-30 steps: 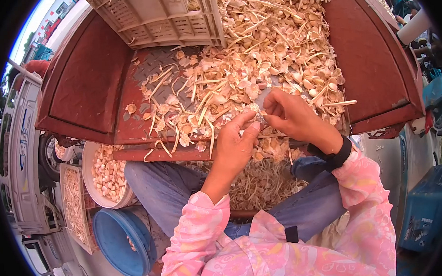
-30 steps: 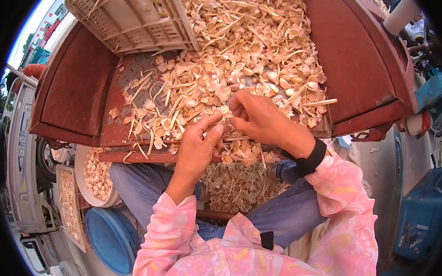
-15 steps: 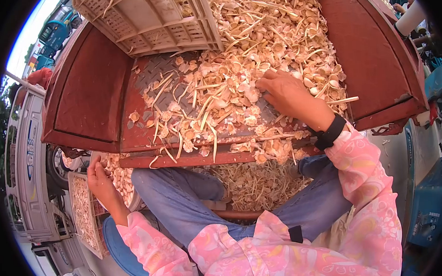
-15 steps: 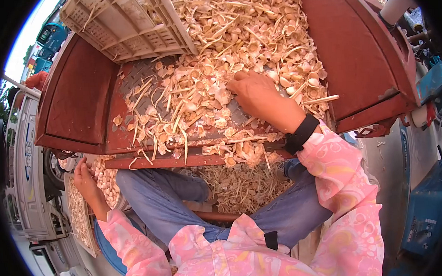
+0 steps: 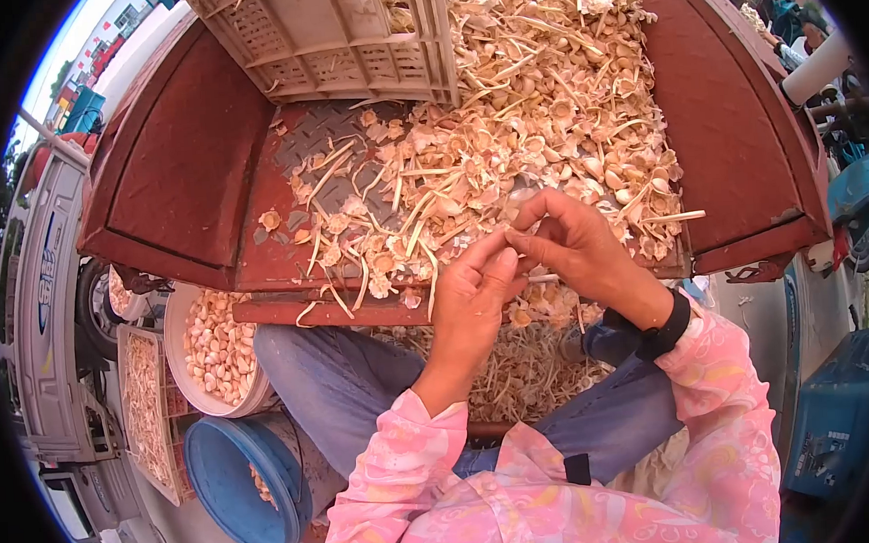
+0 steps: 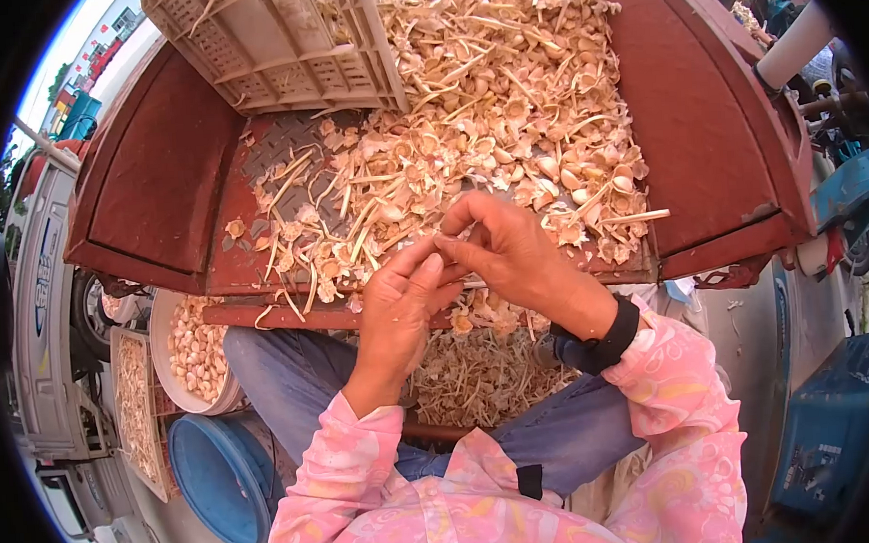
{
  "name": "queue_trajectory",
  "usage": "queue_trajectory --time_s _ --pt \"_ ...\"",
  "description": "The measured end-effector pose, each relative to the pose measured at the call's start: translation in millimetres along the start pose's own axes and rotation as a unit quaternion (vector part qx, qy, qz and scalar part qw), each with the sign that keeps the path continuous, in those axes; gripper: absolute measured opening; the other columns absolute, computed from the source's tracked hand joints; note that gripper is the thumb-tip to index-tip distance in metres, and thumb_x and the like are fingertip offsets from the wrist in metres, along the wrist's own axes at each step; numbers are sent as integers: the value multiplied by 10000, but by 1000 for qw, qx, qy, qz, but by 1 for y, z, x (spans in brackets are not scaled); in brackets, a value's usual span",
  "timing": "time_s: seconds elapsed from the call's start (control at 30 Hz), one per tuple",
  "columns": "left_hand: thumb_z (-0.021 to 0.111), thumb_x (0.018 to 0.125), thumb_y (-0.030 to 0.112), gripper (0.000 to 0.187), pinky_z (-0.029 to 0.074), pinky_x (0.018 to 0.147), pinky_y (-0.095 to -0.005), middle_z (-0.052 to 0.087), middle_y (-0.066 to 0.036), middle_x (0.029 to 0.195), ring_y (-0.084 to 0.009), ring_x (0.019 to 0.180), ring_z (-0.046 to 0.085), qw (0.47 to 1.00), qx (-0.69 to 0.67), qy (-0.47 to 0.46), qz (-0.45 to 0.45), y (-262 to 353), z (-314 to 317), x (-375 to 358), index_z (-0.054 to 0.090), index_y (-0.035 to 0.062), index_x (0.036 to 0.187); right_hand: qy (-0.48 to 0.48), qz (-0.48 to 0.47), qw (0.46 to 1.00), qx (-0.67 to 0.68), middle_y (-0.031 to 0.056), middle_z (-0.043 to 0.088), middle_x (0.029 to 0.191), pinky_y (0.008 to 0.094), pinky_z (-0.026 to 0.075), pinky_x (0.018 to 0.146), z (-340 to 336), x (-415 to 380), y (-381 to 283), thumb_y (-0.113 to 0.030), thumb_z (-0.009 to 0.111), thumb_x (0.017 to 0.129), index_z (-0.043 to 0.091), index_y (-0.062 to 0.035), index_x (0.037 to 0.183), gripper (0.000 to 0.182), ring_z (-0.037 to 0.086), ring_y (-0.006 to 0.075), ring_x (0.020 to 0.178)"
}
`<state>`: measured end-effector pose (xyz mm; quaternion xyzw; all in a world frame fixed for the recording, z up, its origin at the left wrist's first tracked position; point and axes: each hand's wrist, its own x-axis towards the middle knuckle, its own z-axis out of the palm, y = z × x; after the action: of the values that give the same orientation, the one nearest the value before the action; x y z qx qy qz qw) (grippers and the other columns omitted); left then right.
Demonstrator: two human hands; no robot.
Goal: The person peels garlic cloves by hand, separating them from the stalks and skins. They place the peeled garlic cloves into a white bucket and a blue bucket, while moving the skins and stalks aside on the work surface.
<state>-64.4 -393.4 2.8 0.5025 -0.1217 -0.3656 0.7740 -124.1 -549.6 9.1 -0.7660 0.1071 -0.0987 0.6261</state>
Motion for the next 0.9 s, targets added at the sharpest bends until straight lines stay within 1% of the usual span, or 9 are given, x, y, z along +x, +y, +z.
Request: queue_trajectory --time_s 0.13,0.33,0.37,0.47,0.5,0.53,0.57,0.7,0.9 --pt "545 921 105 275 557 763 -269 618 -111 1014 -162 884 632 983 -178 34 -16 -26 2 5 528 -36 1157 65 -229 937 -255 93 582 804 352 468 567 15 -16 3 -103 639 808 554 -40 959 185 600 277 659" --pt "531 921 86 236 568 687 -262 619 -90 951 -159 825 635 980 -193 32 -42 4 -11 -3 537 -20 1131 25 -210 954 -212 119 580 809 374 476 612 -10 -20 -9 -78 622 797 584 -49 928 140 612 306 764" --pt "540 916 88 240 546 613 -240 606 -94 903 -145 730 616 982 -182 25 -50 13 -6 -11 537 -28 1126 94 -189 949 -234 113 581 798 379 470 618 -25 -15 -8 -71 607 805 593 -50 894 92 609 306 759" --pt "581 895 118 224 451 539 -209 565 -162 848 -149 647 548 951 -187 -233 -81 53 32 -60 576 -53 1040 154 -122 869 -454 148 580 843 416 463 712 -82 -1 18 -47 601 770 614 -48 935 166 580 349 818" --pt "572 903 132 218 447 588 -262 555 -184 854 -184 687 548 929 -158 -315 -112 72 43 -74 595 -68 987 121 -88 862 -484 152 569 861 423 461 729 -93 1 22 -48 616 757 621 -50 945 188 576 353 845" --pt "530 932 122 230 426 741 -264 542 -103 969 -159 874 536 865 -182 -465 -39 64 47 -73 583 -47 1078 100 -86 872 -471 159 556 893 421 462 737 -96 3 23 -44 621 751 620 -38 934 183 575 356 864" --pt "522 935 122 220 405 766 -279 524 -85 956 -156 899 502 825 -213 -522 -28 65 55 -78 561 -42 1077 85 -78 871 -477 161 552 903 423 462 735 -95 6 24 -43 617 753 618 -32 927 175 575 359 861" --pt "567 905 72 195 451 685 -292 593 -136 943 -230 795 578 786 -315 -532 -20 68 75 -97 639 -66 1022 45 -70 866 -493 172 540 906 434 464 733 -87 8 19 -35 603 755 617 -20 893 140 576 372 851" --pt "566 907 85 195 442 664 -291 591 -133 900 -221 781 572 791 -315 -523 35 62 81 -105 637 -68 1004 55 -71 841 -534 188 532 902 455 466 708 -81 9 20 -33 601 742 592 -18 812 71 581 391 808"
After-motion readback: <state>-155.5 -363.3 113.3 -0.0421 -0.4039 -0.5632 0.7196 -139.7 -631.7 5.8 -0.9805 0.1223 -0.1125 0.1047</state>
